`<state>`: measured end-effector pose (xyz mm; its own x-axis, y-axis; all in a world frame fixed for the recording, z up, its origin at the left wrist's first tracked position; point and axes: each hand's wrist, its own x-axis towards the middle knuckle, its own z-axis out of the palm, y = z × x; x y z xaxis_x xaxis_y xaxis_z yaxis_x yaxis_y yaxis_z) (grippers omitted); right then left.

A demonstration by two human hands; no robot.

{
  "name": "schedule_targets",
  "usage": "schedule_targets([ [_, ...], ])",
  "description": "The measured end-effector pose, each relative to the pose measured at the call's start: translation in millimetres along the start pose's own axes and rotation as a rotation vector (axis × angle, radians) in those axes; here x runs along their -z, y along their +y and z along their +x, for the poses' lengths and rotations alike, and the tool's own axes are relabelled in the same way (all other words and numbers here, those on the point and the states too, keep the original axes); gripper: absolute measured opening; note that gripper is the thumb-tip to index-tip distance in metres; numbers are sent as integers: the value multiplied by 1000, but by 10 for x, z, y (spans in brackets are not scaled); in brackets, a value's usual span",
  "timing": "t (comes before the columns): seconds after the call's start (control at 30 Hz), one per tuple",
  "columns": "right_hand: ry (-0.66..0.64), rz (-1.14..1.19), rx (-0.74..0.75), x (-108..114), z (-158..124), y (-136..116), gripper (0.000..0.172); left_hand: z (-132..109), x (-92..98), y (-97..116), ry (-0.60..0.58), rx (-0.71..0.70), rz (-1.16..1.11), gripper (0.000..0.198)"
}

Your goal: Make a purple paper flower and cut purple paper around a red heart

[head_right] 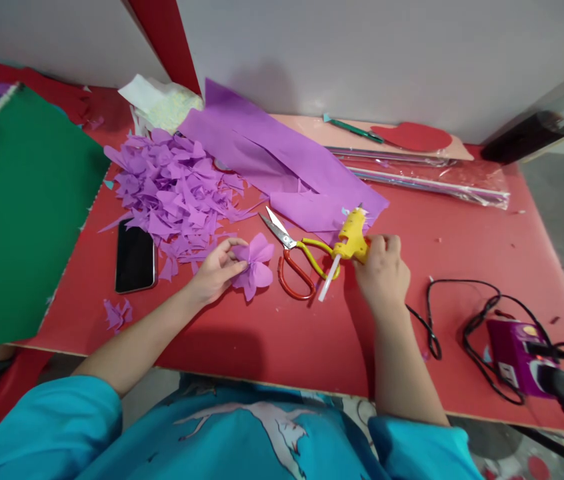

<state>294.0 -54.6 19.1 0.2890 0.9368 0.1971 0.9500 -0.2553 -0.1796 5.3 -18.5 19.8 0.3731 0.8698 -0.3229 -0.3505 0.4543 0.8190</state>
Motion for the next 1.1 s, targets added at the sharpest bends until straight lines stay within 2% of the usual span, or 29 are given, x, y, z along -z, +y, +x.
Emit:
schedule_targets([
  [0.07, -45, -38, -25, -50, 17, 74, 34, -6, 6, -12, -9, -27, 37, 41],
  [0.13, -67, -46, 13, -72, 18, 97, 38, -16, 4, -14, -19, -52, 83, 41],
  [0.2, -44, -50, 68, -48, 4, 45, 41, -31, -5, -7, -29, -81, 130, 40],
  [0.27, 38, -3, 124, 16, -32, -93, 40, -47, -13, -1, -39, -114, 173, 40],
  [0.37, 126, 336, 330, 111, -138, -415, 23, -66, -18, -6, -47, -152, 225, 40],
  [0.47, -21, 691, 473, 110, -294, -742, 21, -76, -15, -20, -44, -160, 245, 41],
  [0.53, -146, 859, 427, 55, -391, -896, 24, -79, -16, -23, -47, -160, 247, 42],
  [0.6, -255, 1037, 295, -7, -456, -992, 22, -83, -24, -20, -57, -164, 251, 40],
  [0.7, -361, 1243, 101, -42, -488, -1067, 17, -92, -44, -11, -61, -164, 268, 38],
  [0.8, -438, 1360, -17, -10, -484, -1114, 18, -104, -66, -4, -41, -153, 287, 37],
  [0.9, -473, 1421, -78, 18, -494, -1144, 18, -112, -84, 0, -25, -141, 292, 37],
  [1.1, -415, 1388, -72, -1, -553, -1166, 10, -120, -109, -3, 0, -144, 307, 34],
])
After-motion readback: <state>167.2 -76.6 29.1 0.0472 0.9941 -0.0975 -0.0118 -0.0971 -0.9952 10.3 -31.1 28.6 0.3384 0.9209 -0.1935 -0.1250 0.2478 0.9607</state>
